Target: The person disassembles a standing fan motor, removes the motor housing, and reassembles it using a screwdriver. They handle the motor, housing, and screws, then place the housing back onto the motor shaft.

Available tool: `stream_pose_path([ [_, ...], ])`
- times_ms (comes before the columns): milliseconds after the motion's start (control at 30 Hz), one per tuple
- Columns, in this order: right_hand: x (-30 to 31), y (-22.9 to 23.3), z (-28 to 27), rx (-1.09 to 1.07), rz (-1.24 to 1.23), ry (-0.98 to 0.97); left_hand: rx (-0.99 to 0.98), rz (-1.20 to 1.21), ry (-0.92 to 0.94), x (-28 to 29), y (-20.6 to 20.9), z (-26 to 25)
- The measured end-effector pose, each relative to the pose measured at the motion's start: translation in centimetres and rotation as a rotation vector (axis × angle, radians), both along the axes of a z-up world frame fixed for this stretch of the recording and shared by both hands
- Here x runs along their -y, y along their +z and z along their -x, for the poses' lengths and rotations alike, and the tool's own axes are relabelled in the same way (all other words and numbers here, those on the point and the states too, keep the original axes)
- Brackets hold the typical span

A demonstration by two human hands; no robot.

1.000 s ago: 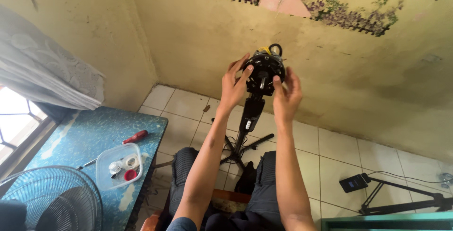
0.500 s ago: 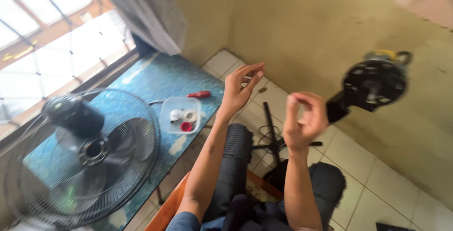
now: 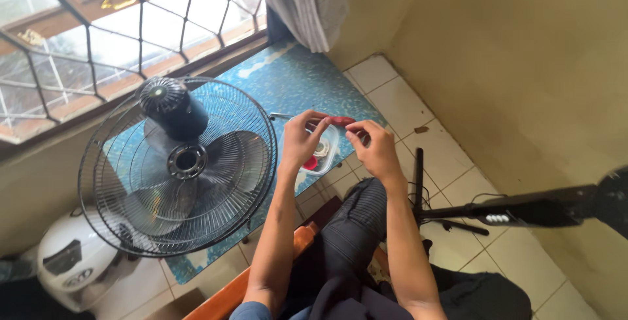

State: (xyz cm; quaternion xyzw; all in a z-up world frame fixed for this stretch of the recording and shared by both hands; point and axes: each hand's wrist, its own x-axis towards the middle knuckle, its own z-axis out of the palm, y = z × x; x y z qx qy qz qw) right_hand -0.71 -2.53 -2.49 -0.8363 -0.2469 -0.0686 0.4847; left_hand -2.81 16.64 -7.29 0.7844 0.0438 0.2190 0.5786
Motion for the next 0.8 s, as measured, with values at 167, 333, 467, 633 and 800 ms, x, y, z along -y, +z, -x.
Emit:
stream_pose_path([
  [167,-3.7,-5.2,-2.2,-0.143,-0.061,0.122,-0.022,-0.112,0.090,-1.4,-2.8,1.4],
  [333,-5.7,-9.5,-3.0,0.135,0.176,0.035,-0.135,-0.453,0.130,-1.6,-6.6,1.0],
  [467,-6.2,-11.5,-2.8,0.149,0.436,-0.026,-0.144,-0.676,0.095,-1.2,-8.9,0.3],
  [633,-6.5,-12.4,-3.1,0.145,0.641,-0.024,-0.169,-0.784,0.117,-1.0,-9.9,-0.8],
  [800,-6.9,-13.2,-3.2,0.139,0.718,-0.051,-0.202,-0.735,0.070,-1.0,-8.4,-0.6],
])
